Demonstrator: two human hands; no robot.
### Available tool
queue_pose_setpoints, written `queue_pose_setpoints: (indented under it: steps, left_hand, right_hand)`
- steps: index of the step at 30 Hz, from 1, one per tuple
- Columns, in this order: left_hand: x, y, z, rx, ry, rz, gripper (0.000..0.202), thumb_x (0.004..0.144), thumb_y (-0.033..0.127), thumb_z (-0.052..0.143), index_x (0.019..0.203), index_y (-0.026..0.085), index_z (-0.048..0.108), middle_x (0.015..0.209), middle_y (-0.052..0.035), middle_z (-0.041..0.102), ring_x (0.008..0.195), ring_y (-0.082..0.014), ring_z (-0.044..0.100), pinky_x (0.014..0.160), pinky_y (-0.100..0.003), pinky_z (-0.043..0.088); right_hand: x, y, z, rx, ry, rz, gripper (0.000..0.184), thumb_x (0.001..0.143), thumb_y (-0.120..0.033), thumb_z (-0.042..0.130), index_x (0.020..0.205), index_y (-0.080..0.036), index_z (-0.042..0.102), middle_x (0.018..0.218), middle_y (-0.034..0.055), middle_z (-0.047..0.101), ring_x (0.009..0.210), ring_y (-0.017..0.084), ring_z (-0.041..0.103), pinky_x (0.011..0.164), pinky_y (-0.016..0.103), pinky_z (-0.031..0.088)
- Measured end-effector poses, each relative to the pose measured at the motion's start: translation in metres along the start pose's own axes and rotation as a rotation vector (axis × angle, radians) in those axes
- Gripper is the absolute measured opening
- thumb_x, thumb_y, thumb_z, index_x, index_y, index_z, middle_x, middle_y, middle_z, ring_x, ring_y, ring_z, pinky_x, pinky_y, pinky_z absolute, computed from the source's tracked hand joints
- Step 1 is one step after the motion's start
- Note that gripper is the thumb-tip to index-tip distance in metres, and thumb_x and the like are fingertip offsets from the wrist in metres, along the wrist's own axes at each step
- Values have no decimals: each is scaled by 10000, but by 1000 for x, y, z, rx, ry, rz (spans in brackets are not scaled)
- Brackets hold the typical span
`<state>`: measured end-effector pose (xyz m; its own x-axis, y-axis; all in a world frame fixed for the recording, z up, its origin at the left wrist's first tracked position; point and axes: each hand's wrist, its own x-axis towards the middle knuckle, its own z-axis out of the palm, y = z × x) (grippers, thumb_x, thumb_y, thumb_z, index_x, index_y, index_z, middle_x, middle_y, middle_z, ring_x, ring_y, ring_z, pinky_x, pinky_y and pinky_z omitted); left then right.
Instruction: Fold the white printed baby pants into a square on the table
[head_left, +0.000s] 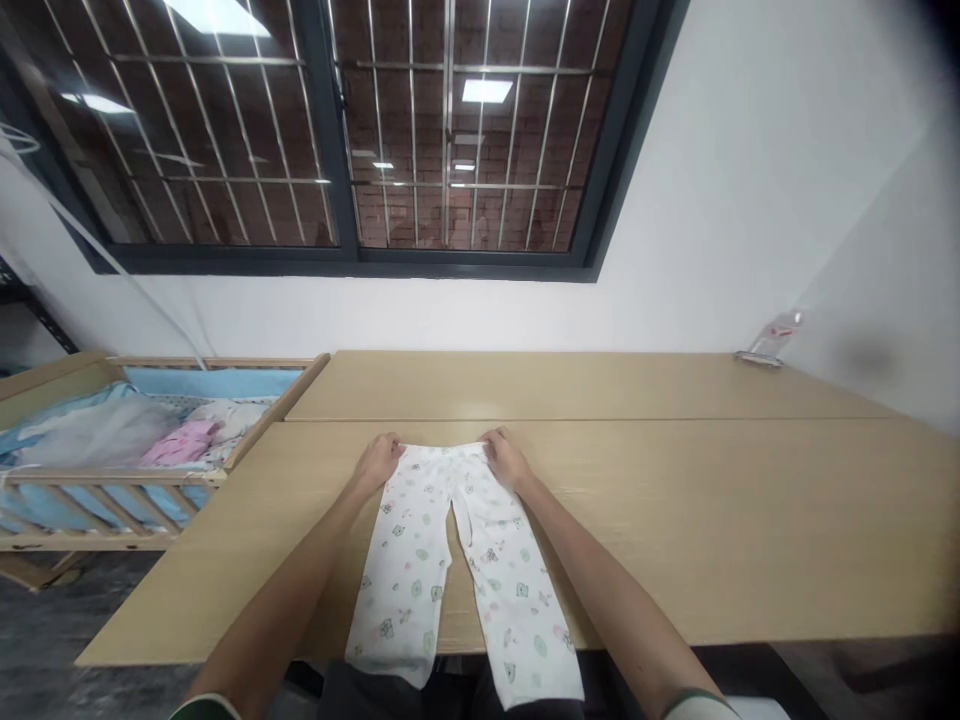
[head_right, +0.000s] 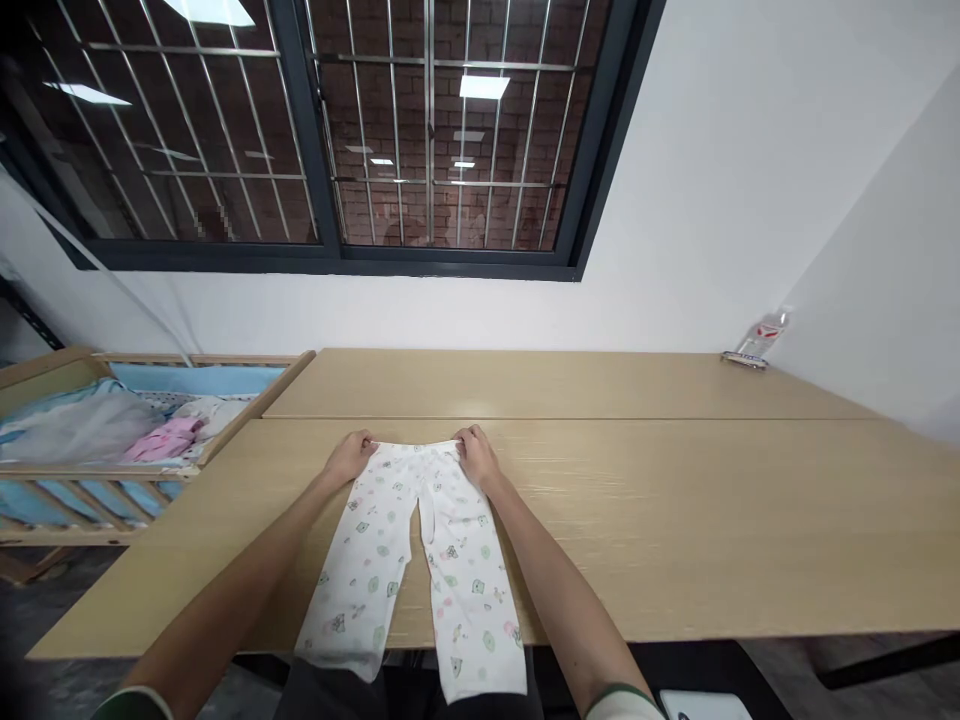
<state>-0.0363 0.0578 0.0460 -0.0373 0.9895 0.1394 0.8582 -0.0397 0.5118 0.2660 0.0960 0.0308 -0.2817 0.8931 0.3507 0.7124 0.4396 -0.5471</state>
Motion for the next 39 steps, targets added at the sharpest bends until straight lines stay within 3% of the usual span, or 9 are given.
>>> queue_pose_setpoints:
  steps: [4,7,12,16,22,29,39]
  left_hand:
    - [3,0,13,72,52,6,264,999,279,489,1188,149,620,1171,-130,687,1120,-240,637,942,-377,491]
    - [-7,3,16,123,86,76,402,1011,260,411,1381,134,502,1375,-180,595,1314,-268,530,1075,-386,408]
    - [-35,5,25,191,-4,244,530,1031,448,359,1459,148,444,1496,-169,528,1409,-276,463,1142,-378,354]
    - [-44,-1,37,254,-58,266,636,1022,503,334,1513,101,376,1597,-207,392,1498,-301,345,1175,-420,323]
    - [-23,-4,45,334,-75,225,685,1027,529,273,1527,68,358,1631,-225,311,1535,-320,259,1196,-459,288]
    - [5,-4,45,399,-81,167,682,1023,526,253,1531,84,357,1646,-212,284,1546,-315,228,1215,-460,233]
    - [20,-1,31,404,-115,118,695,1019,534,225,1535,83,342,1656,-212,258,1546,-303,226,1222,-477,192]
  right_hand:
    - [4,3,4,-55,16,55,259,949,-106,480,1157,-153,628,1179,117,574,1048,191,603,962,300,466]
    - [0,3,0,-116,32,6,293,976,-175,498,1251,-163,598,1258,129,561,1075,207,596,948,308,469]
    - [-13,6,-8,-149,-110,-172,329,1015,-170,413,1245,-164,647,1240,136,635,1126,221,604,998,318,455]
    - [-14,10,-7,-178,-140,-222,340,1014,-182,426,1261,-154,658,1295,144,639,1171,234,601,1050,340,441]
    - [2,18,0,-248,-122,-261,370,1023,-174,400,1304,-131,637,1329,163,628,1198,248,596,1075,365,428]
    - [30,24,10,-255,-141,-185,352,1010,-144,414,1275,-168,645,1388,139,601,1198,231,604,1064,335,421]
    - [55,33,27,-63,-106,-103,359,966,-118,437,1235,-177,668,1369,145,606,1221,246,589,1107,381,406]
